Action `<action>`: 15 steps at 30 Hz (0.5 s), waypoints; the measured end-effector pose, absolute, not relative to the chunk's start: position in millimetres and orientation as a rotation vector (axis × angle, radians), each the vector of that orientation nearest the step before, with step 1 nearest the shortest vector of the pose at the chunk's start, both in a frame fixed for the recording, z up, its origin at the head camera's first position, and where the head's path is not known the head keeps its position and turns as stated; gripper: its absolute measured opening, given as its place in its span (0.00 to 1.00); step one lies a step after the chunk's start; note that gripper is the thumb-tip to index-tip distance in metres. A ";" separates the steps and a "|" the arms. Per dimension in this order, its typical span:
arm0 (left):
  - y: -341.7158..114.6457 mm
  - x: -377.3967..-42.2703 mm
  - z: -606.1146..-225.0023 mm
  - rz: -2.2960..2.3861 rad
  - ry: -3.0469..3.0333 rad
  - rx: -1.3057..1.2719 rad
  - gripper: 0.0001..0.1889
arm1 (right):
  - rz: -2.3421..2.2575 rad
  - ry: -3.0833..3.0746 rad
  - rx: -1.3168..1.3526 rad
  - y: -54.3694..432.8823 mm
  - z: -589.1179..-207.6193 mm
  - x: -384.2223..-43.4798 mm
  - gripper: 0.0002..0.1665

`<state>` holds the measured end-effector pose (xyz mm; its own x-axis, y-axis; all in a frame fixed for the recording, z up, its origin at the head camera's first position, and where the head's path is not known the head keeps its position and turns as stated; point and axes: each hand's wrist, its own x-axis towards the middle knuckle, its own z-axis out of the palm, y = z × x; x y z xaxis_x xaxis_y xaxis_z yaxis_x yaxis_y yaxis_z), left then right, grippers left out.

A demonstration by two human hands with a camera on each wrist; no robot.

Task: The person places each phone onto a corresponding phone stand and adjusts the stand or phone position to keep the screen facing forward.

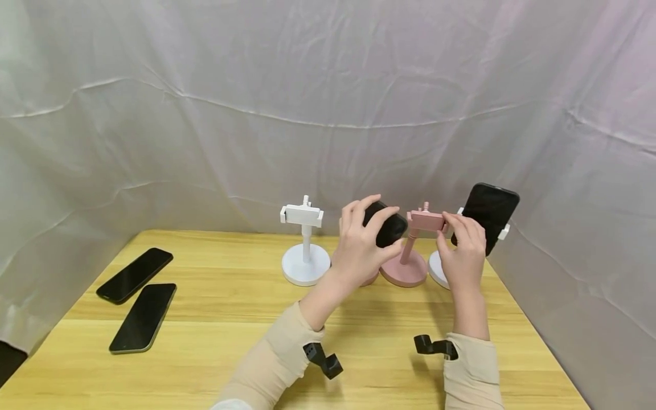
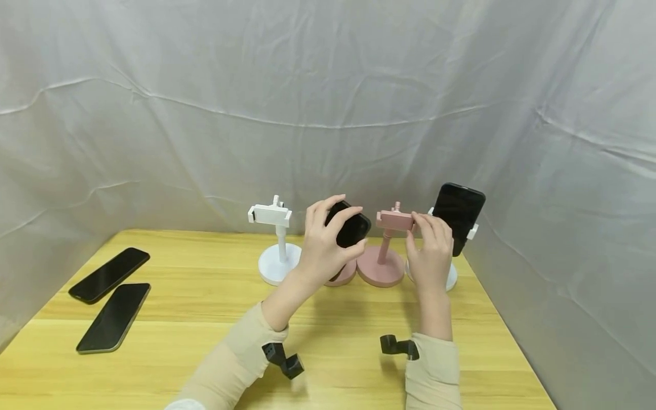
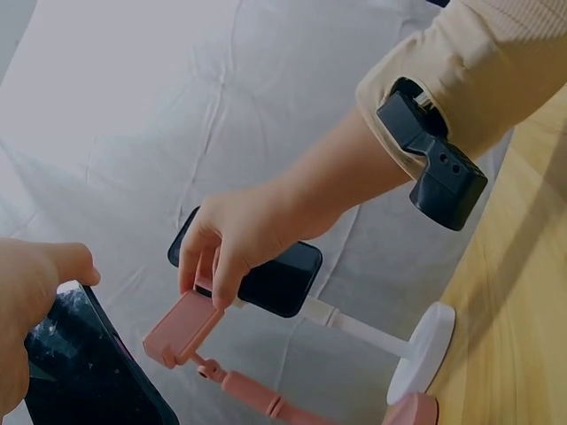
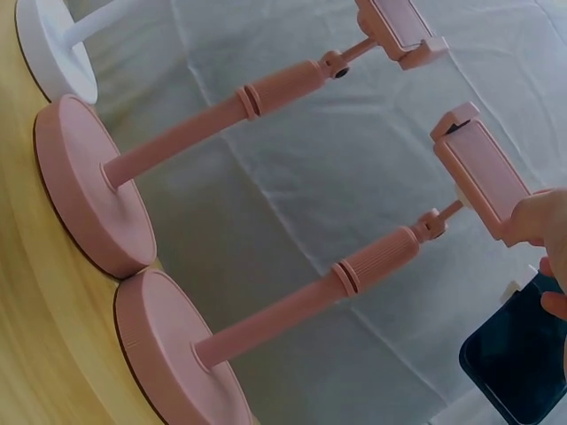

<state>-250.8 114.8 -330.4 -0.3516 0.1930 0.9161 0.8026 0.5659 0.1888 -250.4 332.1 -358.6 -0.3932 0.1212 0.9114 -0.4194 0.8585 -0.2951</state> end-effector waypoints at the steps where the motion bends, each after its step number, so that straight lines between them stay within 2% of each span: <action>1: 116.3 -251.3 -329.6 -0.807 -1.849 -0.813 0.26 | 0.589 -1.898 0.220 332.7 -358.4 -250.2 0.19; 15: 139.4 -255.0 -318.9 -0.833 -1.839 -0.802 0.25 | 0.556 -1.892 0.239 341.7 -360.7 -253.2 0.20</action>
